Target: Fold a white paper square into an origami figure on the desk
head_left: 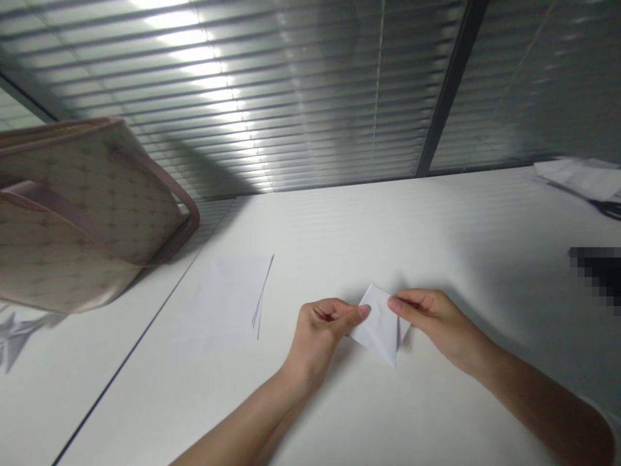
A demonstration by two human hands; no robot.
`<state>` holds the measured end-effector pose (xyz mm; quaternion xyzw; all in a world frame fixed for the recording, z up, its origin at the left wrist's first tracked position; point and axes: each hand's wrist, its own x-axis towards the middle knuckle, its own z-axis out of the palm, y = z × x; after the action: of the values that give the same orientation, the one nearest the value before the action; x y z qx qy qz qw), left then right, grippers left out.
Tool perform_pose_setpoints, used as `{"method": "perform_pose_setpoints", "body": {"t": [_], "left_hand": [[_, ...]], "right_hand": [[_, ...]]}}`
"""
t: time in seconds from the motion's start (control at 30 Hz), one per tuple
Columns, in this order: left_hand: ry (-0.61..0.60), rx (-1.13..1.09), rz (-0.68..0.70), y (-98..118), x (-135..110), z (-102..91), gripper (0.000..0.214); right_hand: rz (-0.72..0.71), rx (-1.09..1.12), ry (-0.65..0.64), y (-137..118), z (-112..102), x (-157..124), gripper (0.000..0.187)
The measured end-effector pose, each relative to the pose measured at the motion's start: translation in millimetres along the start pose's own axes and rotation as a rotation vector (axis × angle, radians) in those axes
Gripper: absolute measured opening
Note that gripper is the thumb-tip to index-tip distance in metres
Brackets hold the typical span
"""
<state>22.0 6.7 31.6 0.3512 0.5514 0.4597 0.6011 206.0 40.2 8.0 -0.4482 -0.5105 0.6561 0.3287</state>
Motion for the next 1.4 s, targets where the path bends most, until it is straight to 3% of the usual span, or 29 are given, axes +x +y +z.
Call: {"method": "perform_pose_setpoints", "body": {"t": [0.23, 0.47, 0.67, 0.9, 1.2, 1.3, 1.4], "left_hand": [[-0.042, 0.034, -0.055, -6.2, 1.9, 6.2, 0.031], [-0.074, 0.111, -0.088, -12.8, 3.5, 5.4, 0.030], [-0.181, 0.083, -0.136, -13.0, 1.8, 11.0, 0.029], [-0.141, 0.029, -0.114, -11.7, 0.7, 14.4, 0.033], [-0.178, 0.027, -0.162, -18.6, 1.0, 13.2, 0.040], [-0.154, 0.052, -0.125, -21.6, 2.3, 13.6, 0.040], [-0.074, 0.106, -0.014, -21.4, 1.8, 12.2, 0.040]], "right_hand": [[-0.045, 0.033, 0.115, 1.3, 2.9, 2.5, 0.033], [0.006, 0.033, 0.046, 1.3, 8.4, 1.1, 0.033], [-0.028, -0.004, 0.188, 5.5, 9.8, 1.5, 0.030], [-0.017, 0.036, 0.146, 4.4, 12.7, 3.0, 0.033], [-0.033, 0.000, 0.151, 7.4, 12.5, 6.1, 0.035], [-0.049, -0.034, 0.124, 6.5, 13.3, 6.6, 0.035], [-0.093, -0.111, 0.194, 6.8, 11.2, 8.2, 0.032]]}}
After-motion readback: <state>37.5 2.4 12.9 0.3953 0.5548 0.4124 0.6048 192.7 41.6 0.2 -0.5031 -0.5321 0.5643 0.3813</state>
